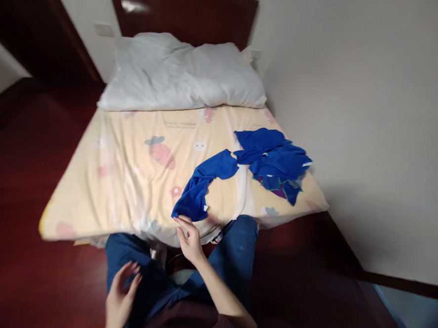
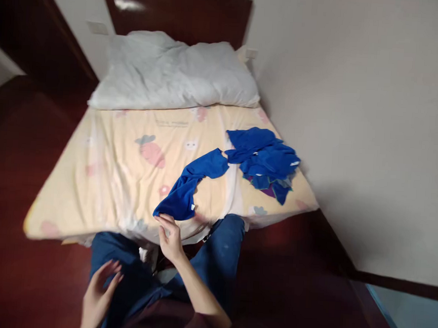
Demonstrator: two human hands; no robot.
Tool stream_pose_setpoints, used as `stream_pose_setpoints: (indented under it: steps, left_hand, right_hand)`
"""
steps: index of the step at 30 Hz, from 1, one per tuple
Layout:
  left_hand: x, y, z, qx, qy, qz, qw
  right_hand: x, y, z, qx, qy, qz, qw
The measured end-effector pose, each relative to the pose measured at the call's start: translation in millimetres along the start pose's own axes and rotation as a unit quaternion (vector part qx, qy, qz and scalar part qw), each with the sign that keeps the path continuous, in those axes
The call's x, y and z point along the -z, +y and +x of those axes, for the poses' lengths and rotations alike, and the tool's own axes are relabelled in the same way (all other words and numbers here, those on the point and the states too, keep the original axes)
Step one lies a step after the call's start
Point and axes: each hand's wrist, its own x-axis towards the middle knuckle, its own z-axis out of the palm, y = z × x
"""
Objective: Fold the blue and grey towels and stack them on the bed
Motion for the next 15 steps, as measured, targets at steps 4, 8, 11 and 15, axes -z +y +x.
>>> stream_pose_setpoints:
  steps: [4, 8, 11, 15]
  left_hand:
    - [-33, 46, 7, -0.202, -0.064, 0.042, 0.976]
    - [-56, 67, 21, -0.321, -0.188, 0.11, 0.922]
    - [-60, 66, 21, -0.333, -0.245, 0.127, 0.902]
    - [-58, 57, 19, -0.31, -0.162, 0.097, 0.932]
  right_hand:
    - [-79, -24, -83, -0.125, -0.005, 0.08, 0.989]
    - [-88, -33, -114, -0.168, -0.039, 0.056, 0.983]
    - [-62, -31, -114, -0.155, -0.074, 0.029, 0.985]
    - [-27, -8, -110, -0.191, -0.036, 0.046, 0.98]
